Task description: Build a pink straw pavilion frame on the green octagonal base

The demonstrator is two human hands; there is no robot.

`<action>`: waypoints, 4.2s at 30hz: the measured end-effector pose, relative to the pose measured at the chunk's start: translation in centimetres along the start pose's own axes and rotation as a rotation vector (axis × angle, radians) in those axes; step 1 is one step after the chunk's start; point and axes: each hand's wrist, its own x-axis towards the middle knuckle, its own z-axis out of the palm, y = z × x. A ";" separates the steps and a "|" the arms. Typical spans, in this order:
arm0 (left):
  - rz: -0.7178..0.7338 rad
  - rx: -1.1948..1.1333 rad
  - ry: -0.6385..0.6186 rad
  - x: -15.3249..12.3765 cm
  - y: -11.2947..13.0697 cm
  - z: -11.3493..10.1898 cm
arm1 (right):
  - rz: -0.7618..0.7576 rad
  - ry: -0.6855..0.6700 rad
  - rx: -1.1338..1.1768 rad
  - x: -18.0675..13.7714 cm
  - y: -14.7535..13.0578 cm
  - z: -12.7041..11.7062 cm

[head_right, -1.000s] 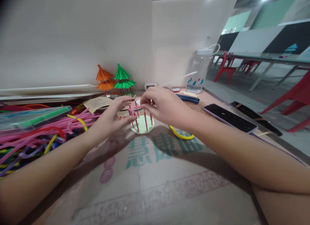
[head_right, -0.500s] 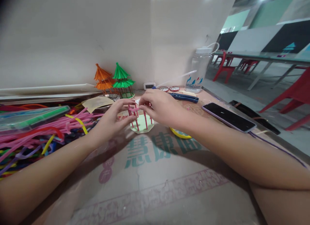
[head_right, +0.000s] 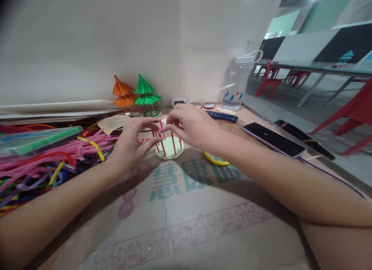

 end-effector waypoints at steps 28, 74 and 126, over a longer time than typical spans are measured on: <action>0.050 0.048 -0.012 -0.2 -0.1 0.4 | -0.089 -0.027 -0.129 -0.1 -0.5 0.3; 0.140 0.102 -0.047 -0.3 0.3 0.2 | 0.420 -0.080 0.428 -4.2 0.9 5.1; 0.159 0.083 -0.251 2.0 -1.2 -2.2 | 0.109 0.034 0.138 -1.1 -0.7 -0.5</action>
